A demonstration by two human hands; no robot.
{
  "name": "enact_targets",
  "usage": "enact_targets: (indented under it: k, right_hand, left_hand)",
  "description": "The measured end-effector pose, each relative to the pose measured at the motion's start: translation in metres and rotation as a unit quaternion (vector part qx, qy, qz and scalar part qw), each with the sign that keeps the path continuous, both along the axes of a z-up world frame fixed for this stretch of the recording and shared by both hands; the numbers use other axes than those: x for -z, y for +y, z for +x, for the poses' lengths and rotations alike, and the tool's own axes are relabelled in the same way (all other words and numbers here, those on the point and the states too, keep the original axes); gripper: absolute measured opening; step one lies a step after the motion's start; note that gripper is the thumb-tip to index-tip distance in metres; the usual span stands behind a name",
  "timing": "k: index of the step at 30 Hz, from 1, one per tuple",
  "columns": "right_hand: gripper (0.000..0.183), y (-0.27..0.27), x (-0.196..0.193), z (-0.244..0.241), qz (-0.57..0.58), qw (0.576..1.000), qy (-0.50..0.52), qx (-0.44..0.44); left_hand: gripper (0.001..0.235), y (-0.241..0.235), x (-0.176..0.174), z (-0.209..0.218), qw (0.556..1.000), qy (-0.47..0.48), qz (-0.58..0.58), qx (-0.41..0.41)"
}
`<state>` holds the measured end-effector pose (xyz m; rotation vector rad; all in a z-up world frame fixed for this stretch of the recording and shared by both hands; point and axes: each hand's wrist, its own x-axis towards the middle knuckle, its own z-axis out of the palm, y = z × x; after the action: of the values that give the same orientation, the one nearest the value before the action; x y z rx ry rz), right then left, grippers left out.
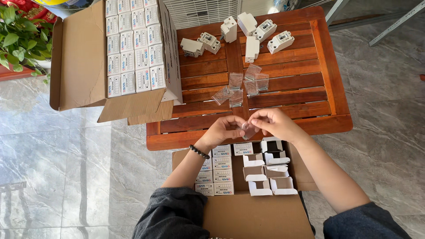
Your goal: The person places white electronic components into individual cardboard boxes, inserts small plastic covers, and organizes the packed units within a larger shipping box.
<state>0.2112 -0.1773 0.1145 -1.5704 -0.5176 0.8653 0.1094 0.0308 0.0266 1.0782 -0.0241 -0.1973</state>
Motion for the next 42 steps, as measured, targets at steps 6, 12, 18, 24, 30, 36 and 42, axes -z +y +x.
enact_targets:
  k: [6, 12, 18, 24, 30, 36, 42]
  right_hand:
    - [0.019, 0.003, 0.047, 0.017, 0.014, 0.993, 0.070, 0.089]
    - [0.029, -0.009, 0.073, 0.045, -0.064, 0.982, -0.125, 0.129]
    - [0.030, -0.020, 0.071, 0.041, -0.121, 0.978, -0.153, 0.079]
    - [0.021, -0.019, 0.067, 0.067, -0.091, 0.966, -0.214, 0.112]
    - [0.038, 0.000, 0.075, 0.210, -0.165, 0.771, -0.599, 0.139]
    - [0.089, 0.012, 0.004, 0.236, -0.354, 0.854, -0.381, -0.021]
    - [0.062, -0.005, 0.072, 0.237, -0.215, 0.869, -0.427, 0.129]
  left_hand:
    - [0.029, 0.004, -0.001, 0.015, 0.989, 0.058, 0.073, -0.118]
    - [0.026, -0.002, -0.045, 0.065, 0.843, -0.108, 0.450, -0.275]
    - [0.019, -0.021, 0.056, 0.097, 0.519, -0.294, 0.755, -0.273]
    - [0.059, -0.028, 0.004, 0.064, 0.587, -0.260, 0.747, -0.176]
    - [0.060, -0.033, -0.083, -0.011, 0.688, -0.255, 0.671, -0.111]
    - [0.050, -0.014, -0.128, -0.084, 0.779, -0.238, 0.575, -0.076]
    - [0.047, 0.009, -0.104, -0.119, 0.824, -0.126, 0.544, -0.100]
